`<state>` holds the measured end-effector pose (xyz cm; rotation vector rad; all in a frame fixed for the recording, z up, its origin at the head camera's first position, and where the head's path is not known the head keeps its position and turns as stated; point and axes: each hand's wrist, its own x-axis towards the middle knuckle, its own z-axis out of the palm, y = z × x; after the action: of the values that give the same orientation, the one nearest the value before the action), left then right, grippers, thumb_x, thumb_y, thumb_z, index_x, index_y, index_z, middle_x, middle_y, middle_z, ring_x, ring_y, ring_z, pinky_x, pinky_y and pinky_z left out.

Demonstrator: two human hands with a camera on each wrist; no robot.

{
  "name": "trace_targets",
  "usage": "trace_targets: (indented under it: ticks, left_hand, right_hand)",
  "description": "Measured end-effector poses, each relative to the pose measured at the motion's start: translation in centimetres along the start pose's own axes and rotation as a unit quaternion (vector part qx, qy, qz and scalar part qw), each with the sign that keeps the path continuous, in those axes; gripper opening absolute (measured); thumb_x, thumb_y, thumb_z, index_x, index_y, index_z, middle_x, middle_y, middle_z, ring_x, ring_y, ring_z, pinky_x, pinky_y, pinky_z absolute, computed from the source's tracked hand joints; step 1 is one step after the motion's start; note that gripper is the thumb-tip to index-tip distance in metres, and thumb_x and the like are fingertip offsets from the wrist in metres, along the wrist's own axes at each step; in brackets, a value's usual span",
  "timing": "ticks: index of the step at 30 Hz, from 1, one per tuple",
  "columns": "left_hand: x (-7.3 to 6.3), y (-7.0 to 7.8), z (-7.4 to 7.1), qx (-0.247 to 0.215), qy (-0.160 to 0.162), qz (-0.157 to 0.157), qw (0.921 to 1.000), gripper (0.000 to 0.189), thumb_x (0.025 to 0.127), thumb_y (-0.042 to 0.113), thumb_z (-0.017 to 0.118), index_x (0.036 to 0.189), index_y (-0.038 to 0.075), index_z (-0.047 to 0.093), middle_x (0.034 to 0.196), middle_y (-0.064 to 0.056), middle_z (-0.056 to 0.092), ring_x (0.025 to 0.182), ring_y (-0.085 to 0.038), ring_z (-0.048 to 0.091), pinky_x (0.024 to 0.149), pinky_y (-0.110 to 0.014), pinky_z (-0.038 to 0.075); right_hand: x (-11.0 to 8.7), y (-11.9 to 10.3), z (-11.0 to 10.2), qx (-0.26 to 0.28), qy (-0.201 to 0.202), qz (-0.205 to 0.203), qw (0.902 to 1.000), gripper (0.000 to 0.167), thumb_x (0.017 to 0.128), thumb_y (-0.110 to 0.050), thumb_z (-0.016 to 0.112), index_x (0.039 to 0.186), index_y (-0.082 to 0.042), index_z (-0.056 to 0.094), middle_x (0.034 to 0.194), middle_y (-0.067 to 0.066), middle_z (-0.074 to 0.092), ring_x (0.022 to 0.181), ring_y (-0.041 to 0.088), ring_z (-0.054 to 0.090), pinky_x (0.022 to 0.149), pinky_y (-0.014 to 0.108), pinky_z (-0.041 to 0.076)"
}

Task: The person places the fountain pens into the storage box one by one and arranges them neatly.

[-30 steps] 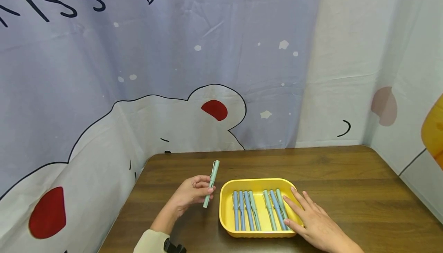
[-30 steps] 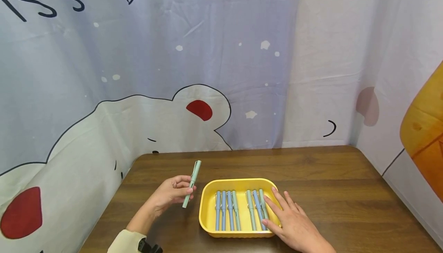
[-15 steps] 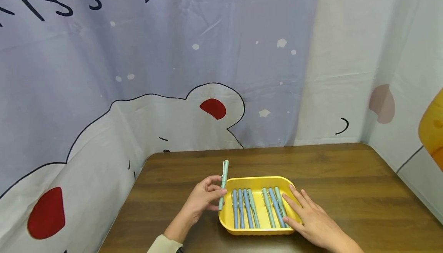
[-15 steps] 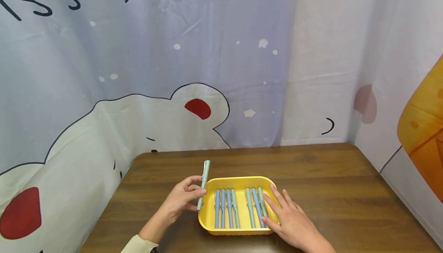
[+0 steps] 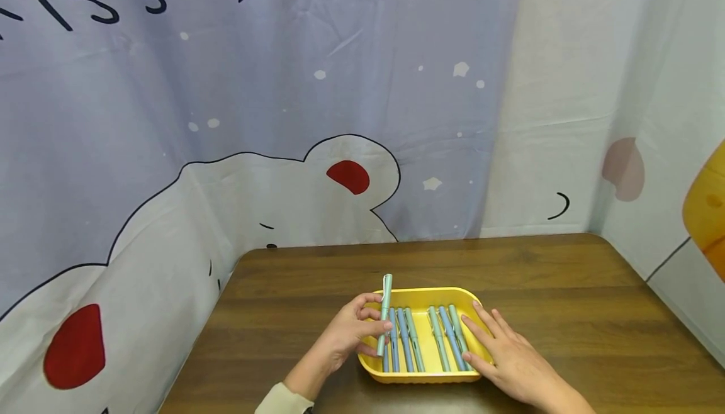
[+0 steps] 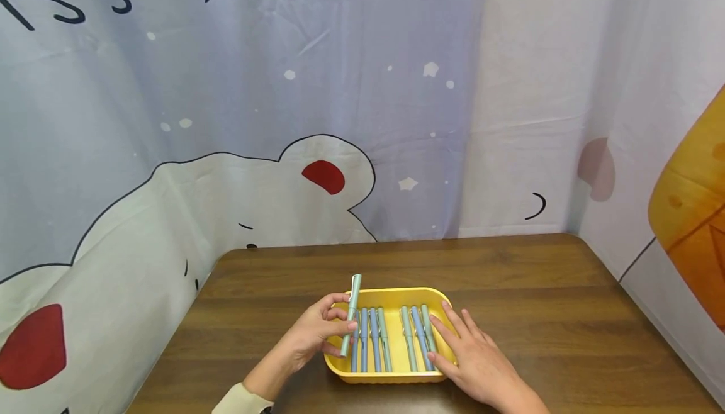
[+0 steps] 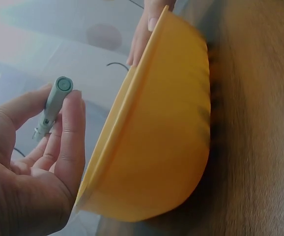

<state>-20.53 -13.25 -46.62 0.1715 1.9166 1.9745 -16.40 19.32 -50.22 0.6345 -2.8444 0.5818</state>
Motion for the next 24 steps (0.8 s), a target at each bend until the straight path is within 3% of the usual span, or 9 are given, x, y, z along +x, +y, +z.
trace_targets:
  ticks: [14, 24]
  left_hand:
    - [0.9, 0.1, 1.8, 0.003, -0.06, -0.043, 0.9973, 0.051, 0.089, 0.005, 0.075, 0.132, 0.0, 0.048, 0.103, -0.011, 0.065, 0.086, -0.026, 0.073, 0.053, -0.027, 0.058]
    - [1.9, -0.3, 3.5, 0.023, -0.027, -0.073, 0.9967, 0.047, 0.091, 0.007, 0.075, 0.131, 0.002, 0.053, 0.096, -0.006, 0.061, 0.075, -0.016, 0.065, 0.055, -0.024, 0.058]
  right_hand:
    - [0.1, 0.0, 0.0, -0.004, 0.008, 0.003, 1.0, 0.063, 0.098, -0.049, 0.062, 0.151, -0.017, 0.05, 0.163, 0.013, 0.033, 0.14, 0.05, 0.04, 0.096, 0.072, 0.044]
    - [-0.1, 0.0, 0.1, -0.003, 0.007, 0.004, 1.0, 0.063, 0.098, -0.05, 0.061, 0.151, -0.017, 0.051, 0.163, 0.013, 0.034, 0.139, 0.051, 0.042, 0.096, 0.071, 0.044]
